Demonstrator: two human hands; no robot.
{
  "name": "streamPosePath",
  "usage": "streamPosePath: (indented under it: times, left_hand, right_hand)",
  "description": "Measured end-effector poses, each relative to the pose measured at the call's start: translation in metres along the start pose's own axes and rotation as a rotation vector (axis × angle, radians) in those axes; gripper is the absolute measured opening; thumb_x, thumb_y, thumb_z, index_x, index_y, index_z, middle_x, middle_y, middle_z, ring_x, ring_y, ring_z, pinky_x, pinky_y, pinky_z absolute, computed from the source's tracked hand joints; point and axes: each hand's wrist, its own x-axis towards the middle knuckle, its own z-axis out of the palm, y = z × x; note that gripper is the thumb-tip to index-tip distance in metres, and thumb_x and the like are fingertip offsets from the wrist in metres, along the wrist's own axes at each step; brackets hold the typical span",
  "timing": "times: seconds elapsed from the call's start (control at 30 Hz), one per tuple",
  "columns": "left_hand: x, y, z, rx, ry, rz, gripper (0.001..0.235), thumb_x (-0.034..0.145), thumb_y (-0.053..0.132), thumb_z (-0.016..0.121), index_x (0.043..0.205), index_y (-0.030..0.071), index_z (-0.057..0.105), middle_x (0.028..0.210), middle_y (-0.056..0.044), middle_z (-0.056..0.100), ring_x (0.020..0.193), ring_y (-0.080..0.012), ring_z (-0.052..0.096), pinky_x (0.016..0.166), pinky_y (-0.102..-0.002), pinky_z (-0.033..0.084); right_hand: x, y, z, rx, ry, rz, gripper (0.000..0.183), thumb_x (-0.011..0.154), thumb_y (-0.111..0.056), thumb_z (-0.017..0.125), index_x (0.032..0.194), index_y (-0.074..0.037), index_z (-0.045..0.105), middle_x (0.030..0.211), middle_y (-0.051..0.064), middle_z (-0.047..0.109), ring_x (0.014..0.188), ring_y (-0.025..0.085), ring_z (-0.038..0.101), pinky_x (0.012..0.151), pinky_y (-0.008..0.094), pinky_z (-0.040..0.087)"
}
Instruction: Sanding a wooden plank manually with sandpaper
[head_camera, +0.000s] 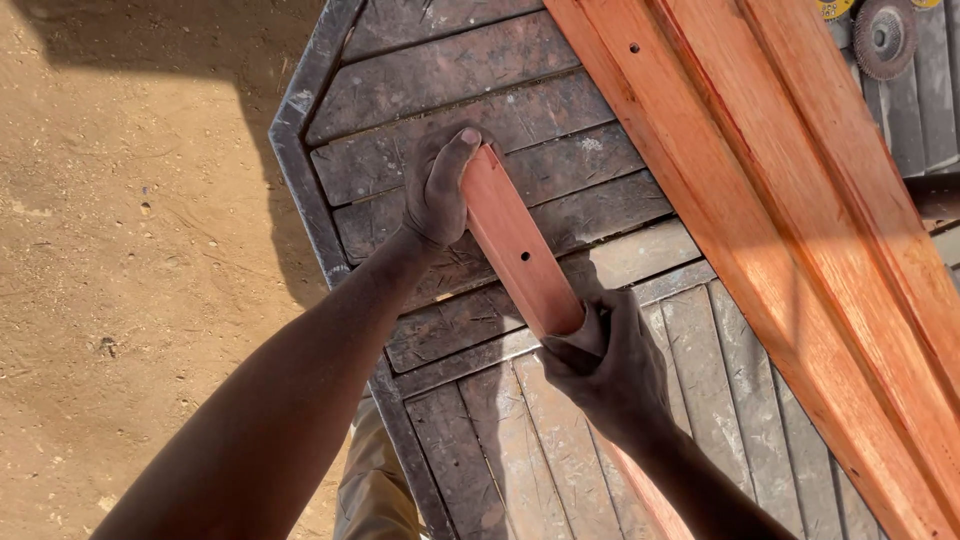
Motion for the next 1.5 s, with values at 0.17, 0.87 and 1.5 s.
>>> streamPosePath:
  times: [0.17,0.87,1.5]
  left_hand:
    - [-0.002,-0.022,-0.006,0.014,0.008,0.011,0.038,0.099,0.032,0.052,0.075,0.009,0.071,0.069,-0.007,0.057,0.074,-0.0169,0.056,0.080,-0.030,0.047]
    - [-0.008,0.017,0.006,0.125,-0.018,-0.120,0.035,0.095,0.030,0.043,0.068,0.011,0.051,0.067,0.001,0.049,0.064,-0.0129,0.044,0.061,-0.033,0.034]
    - [0.004,-0.018,-0.013,0.378,-0.249,0.752,0.026,0.108,-0.003,0.043,0.132,0.008,0.044,0.076,-0.017,0.053,0.059,-0.0263,0.040,0.054,-0.042,0.033]
  right_hand:
    - [0.014,0.004,0.011,-0.006,0.009,-0.023,0.075,0.057,-0.043,0.092,0.116,-0.020,0.053,0.111,0.015,0.065,0.108,0.045,0.067,0.085,0.059,0.054]
    - [0.088,-0.063,0.014,-0.136,0.153,-0.592,0.097,0.056,-0.052,0.091,0.135,-0.017,0.046,0.145,0.009,0.047,0.128,0.034,0.051,0.103,0.051,0.041]
    - [0.105,-0.076,0.014,-0.171,0.085,-0.556,0.110,0.061,-0.050,0.087,0.153,-0.019,0.037,0.170,0.014,0.018,0.158,0.033,0.020,0.121,0.051,0.028]
